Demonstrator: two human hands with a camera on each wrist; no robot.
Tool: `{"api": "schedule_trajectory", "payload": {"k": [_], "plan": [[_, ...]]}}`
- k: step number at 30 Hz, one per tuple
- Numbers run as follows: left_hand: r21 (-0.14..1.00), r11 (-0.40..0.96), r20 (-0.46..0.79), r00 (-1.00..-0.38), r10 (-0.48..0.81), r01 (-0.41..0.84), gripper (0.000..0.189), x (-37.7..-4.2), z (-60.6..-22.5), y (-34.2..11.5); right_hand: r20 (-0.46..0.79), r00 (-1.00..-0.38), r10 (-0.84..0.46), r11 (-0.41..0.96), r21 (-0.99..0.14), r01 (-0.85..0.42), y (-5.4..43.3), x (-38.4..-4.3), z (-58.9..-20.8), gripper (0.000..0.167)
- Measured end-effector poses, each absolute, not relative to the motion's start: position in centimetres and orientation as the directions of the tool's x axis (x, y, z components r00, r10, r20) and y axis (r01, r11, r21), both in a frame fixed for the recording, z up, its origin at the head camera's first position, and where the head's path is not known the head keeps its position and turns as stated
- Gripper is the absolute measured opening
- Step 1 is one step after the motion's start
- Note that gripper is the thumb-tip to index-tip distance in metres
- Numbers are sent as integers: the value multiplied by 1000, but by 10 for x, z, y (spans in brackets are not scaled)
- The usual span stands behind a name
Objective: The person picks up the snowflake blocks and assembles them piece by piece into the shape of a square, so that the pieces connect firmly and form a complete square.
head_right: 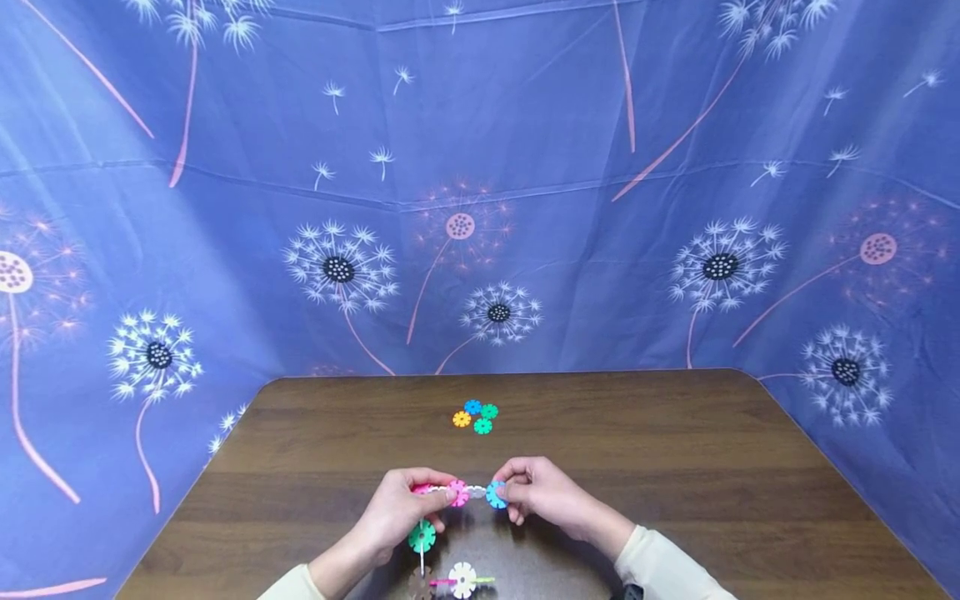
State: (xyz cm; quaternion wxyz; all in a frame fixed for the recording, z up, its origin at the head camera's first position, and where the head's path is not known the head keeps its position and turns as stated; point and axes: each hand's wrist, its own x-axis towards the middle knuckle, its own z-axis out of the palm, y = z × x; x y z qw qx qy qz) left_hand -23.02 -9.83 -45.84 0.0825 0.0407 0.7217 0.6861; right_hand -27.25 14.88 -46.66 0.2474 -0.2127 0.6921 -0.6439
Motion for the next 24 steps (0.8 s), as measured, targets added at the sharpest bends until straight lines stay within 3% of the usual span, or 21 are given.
{"api": "schedule_trajectory", "payload": {"k": [15,24], "plan": [[997,58,-58,-987,149,-50,21,-228,-456,-92,-42,-795,-606,15,-999,41,145,-268,-466,26],[997,61,-46,-991,127,-38,21,-226,-454,-91,-44,-807,-589,-40,-996,83,141,-267,-462,17]]}}
